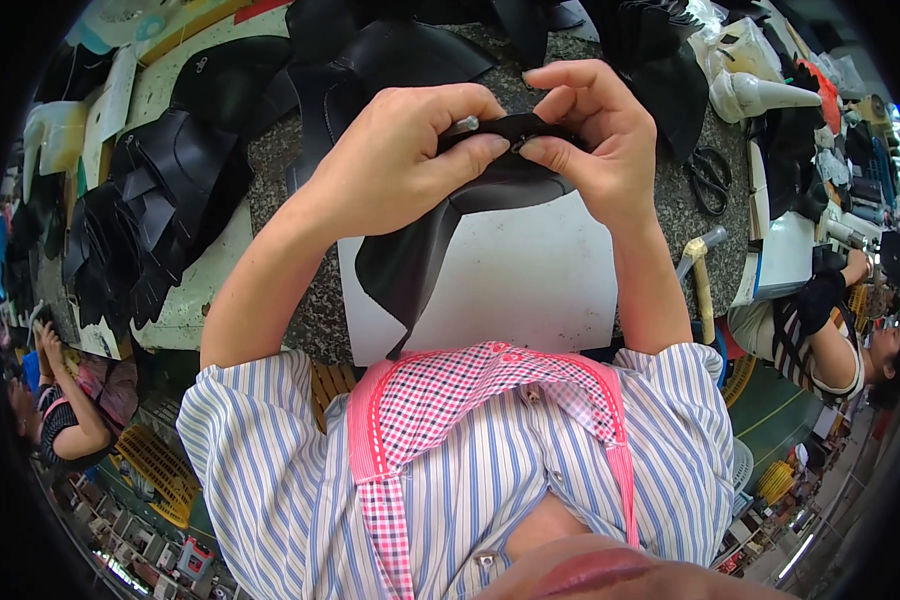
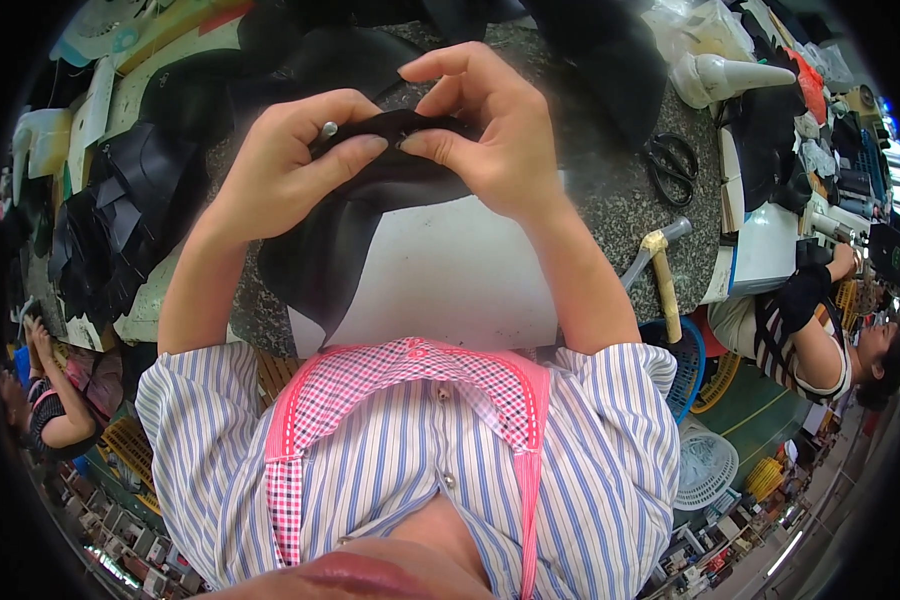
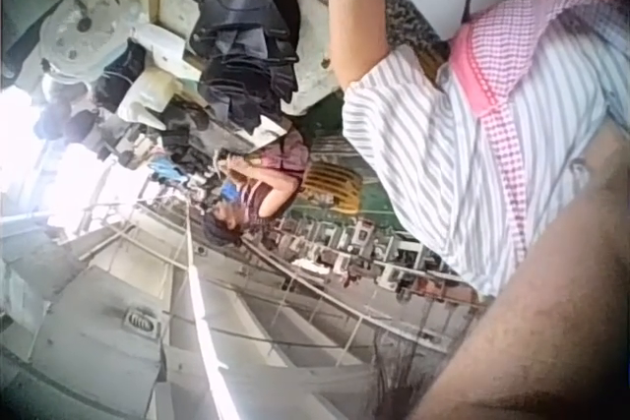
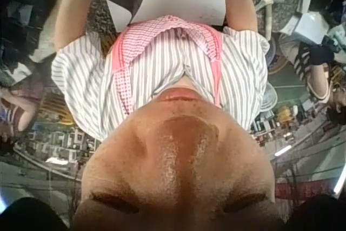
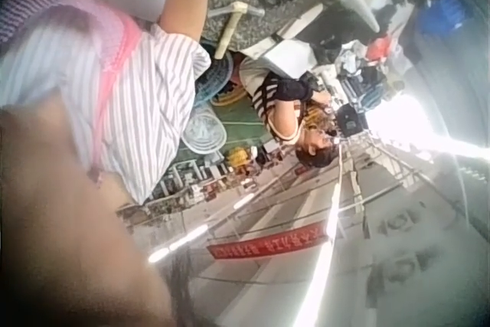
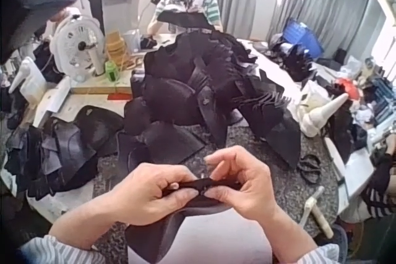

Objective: Attaching metal eyelets to leather shoe components using a manual setting tool.

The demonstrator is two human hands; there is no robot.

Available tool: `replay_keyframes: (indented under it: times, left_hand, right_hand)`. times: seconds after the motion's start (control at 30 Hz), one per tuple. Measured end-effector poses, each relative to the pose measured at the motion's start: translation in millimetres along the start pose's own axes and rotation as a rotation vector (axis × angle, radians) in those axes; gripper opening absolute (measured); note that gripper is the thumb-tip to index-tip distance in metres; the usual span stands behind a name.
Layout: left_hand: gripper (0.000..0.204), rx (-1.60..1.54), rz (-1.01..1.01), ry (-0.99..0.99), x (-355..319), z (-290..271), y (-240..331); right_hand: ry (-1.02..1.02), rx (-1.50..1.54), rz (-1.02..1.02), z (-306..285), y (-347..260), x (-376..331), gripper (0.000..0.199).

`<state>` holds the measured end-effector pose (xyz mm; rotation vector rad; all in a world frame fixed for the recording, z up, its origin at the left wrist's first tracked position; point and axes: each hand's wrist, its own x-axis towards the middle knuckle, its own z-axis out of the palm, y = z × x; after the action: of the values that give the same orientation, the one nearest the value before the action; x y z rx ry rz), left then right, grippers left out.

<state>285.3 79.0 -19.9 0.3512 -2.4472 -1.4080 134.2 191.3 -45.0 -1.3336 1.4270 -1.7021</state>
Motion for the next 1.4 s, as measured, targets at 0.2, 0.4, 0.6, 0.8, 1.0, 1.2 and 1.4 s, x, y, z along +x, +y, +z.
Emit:
replay_keyframes:
  times: [0.2, 0.4, 0.6, 0.8, 1.0, 1.2, 1.4]
  left_hand:
    - [0.017, 0.152, 0.167, 0.14, -6.1, 18.9, -6.7]
    - [0.02, 0.29, 0.515, 0.589, -3.9, 34.9, -20.2]
    - [0.023, 0.132, 0.372, 0.551, -13.5, 36.8, -16.4]
    - [0.022, -0.075, 0.25, 0.403, -13.9, 37.1, -18.3]
    - [0.022, 0.172, 0.283, 0.374, -16.9, 30.7, -13.7]
    - [0.017, 0.141, 0.207, 0.448, -20.3, 30.0, -9.4]
    - [0.018, 0.083, -0.094, 0.566, -9.5, -69.2, -24.4]
  right_hand:
    - [-0.018, -0.058, 0.102, 1.7, -1.8, -8.8, 0.031]
    - [0.033, 0.261, 0.051, 9.3, -1.1, -20.7, 0.016]
    - [-0.055, 0.003, -0.05, 6.5, -13.9, -21.1, 0.014]
    - [-0.344, -0.138, -0.217, -4.9, -18.4, -11.0, 0.018]
    - [-0.334, -0.161, -0.265, -3.7, -3.9, -8.1, 0.024]
    - [-0.281, 0.296, 0.034, 6.5, 15.2, -6.4, 0.023]
    - [-0.026, -0.289, -0.234, -29.3, 49.3, 17.0, 0.026]
